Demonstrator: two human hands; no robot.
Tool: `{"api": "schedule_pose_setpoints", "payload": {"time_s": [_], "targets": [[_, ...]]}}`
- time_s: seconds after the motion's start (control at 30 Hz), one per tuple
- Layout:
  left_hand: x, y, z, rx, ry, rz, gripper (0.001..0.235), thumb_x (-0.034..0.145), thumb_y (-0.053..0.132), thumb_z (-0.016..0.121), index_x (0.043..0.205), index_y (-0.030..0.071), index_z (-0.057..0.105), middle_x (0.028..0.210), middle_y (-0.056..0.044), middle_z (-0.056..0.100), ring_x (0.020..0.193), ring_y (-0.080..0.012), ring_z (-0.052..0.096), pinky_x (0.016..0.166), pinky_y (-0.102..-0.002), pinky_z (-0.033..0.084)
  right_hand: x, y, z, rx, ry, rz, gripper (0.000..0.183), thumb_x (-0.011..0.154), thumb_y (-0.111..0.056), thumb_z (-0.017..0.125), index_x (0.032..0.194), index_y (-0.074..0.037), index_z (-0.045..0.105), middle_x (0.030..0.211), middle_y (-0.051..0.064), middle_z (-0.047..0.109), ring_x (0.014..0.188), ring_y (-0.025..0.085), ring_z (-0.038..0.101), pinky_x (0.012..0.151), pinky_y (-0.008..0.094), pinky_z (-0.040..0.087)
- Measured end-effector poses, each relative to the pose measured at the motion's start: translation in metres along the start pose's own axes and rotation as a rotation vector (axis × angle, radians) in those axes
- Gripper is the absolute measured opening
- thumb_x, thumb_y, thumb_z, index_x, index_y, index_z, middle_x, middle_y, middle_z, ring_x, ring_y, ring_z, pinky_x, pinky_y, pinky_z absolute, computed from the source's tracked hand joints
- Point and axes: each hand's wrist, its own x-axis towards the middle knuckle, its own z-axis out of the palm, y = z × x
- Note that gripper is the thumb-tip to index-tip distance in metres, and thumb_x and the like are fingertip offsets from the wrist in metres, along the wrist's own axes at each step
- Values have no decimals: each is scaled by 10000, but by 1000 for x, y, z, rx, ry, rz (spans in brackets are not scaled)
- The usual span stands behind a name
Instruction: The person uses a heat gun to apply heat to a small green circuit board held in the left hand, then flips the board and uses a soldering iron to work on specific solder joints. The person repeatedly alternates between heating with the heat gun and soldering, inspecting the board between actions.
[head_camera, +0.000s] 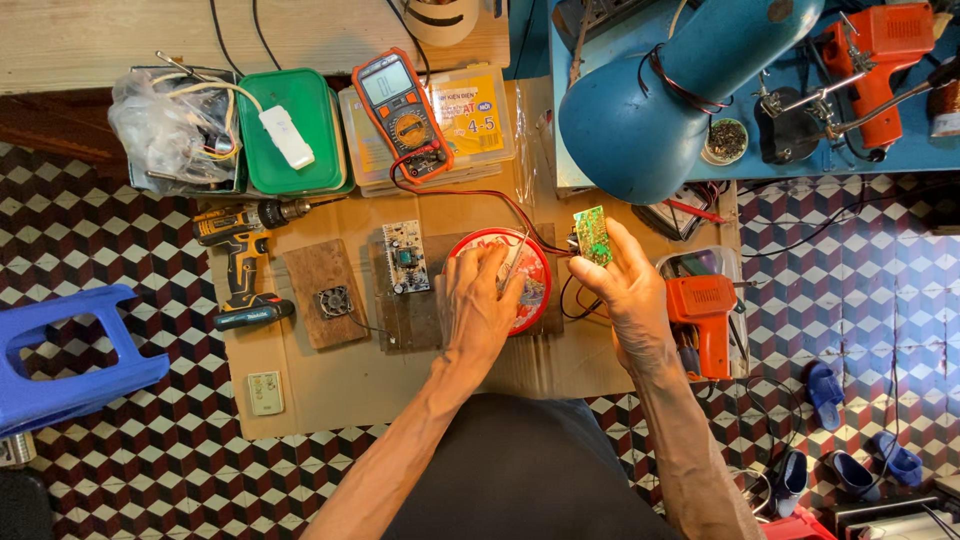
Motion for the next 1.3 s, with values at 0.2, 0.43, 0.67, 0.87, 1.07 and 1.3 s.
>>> {"api": "schedule_pose_setpoints", "payload": {"time_s": [0.2, 0.43, 0.67, 0.87, 1.07, 1.3], "targets": [[10, 5, 7, -1312, -456, -849, 351, 1023, 320, 620, 1233, 61, 732, 1069, -42, 744, 963, -120, 680, 821, -261, 530, -5, 6, 15, -130, 9, -35, 870, 854, -105, 777, 1569, 19, 296, 1359, 164, 614, 1223, 208, 621, 1018, 314, 525], [-10, -9, -13, -1589, -394, -1125, 369, 978, 266, 651, 1256, 23, 664, 1084, -70, 735, 957, -160, 715, 888, -317, 595, -12, 25, 31, -320, -64, -159, 876, 851, -160, 821, 1545, 38, 324, 1394, 137, 486, 1307, 226, 585, 1098, 340, 506], [-25, -27, -6, -1525, -281, -1268, 388, 944, 254, 688, 1247, 19, 634, 1086, -108, 711, 994, -207, 712, 931, -363, 604, -12, 44, 39, -688, -33, -283, 889, 814, -304, 845, 1513, 22, 402, 1436, 199, 529, 1331, 295, 558, 1090, 384, 469], [-40, -52, 12, -1569, -263, -1336, 329, 925, 219, 714, 1182, 27, 643, 1103, -99, 698, 1020, -214, 708, 948, -386, 604, -8, 65, 38, -858, -6, -412, 928, 794, -355, 861, 1500, 45, 410, 1476, 251, 503, 1380, 382, 496, 1135, 453, 415], [-41, -71, 14, -1601, -362, -1412, 243, 938, 202, 728, 1113, 43, 673, 1030, -74, 712, 980, -209, 712, 928, -369, 605, -4, 72, 31, -911, -15, -499, 925, 788, -394, 867, 1484, 45, 444, 1493, 251, 511, 1414, 403, 461, 1176, 488, 369], [-27, -64, 3, -1573, -404, -1444, 258, 897, 181, 694, 1126, 61, 703, 1099, -105, 749, 1013, -214, 735, 877, -360, 615, -17, 71, 7, -790, 2, -409, 851, 858, -380, 800, 1504, 39, 439, 1558, 247, 451, 1471, 378, 418, 1207, 460, 341]]}}
